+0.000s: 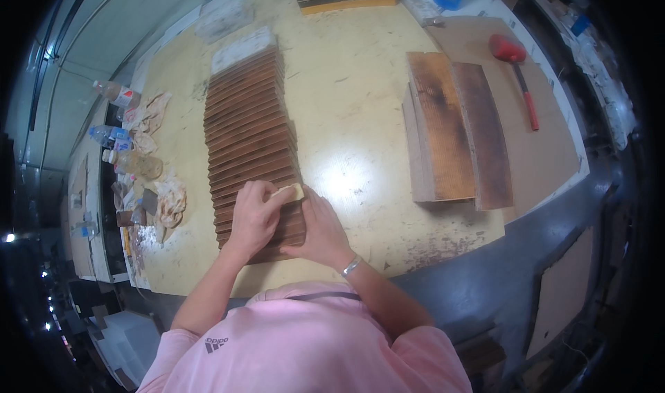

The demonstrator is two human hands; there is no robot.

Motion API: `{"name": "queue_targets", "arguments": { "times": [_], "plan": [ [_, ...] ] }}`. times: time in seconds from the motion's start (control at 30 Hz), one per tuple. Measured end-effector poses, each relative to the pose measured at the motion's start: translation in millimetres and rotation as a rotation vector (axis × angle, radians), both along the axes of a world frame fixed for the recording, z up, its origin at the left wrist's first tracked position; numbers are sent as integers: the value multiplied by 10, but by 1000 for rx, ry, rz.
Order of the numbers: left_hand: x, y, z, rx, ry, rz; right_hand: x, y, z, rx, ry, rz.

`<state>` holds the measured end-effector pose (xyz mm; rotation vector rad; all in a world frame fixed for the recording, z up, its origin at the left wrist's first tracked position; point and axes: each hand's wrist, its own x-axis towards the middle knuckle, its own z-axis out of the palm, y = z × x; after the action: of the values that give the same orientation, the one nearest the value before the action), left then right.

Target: The person applies a liquid from a container onto a small block using a cloth, then rubs the cloth-covered block along the surfaces and grooves of a series of stacked wooden slats.

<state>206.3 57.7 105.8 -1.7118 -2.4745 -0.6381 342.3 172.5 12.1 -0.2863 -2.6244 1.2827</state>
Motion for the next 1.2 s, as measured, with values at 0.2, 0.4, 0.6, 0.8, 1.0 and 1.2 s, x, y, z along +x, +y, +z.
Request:
{"name": "queue_targets", "arguments": {
  "times": [0.2,0.4,0.6,0.8,1.0,1.2],
  "plan": [
    [-178,-306,-48,-8,38,129,24,-16,-34,-52,47,-28],
    [-44,-32,-23,-13,-47,11,24,-23,-35,1,57,-28],
    [-374,-1027,-83,-22,-8,323,17,-31,-53,-37,10,-31],
    [-48,-946,83,101,-24,291,34,-6,34,-53,-100,6],
    [504,-610,88,6,-114,26,155,52,53,111,-113,67],
    [551,-623,-10,-19,-117,-24,135,46,111,35,-104,39]
  ]
}}
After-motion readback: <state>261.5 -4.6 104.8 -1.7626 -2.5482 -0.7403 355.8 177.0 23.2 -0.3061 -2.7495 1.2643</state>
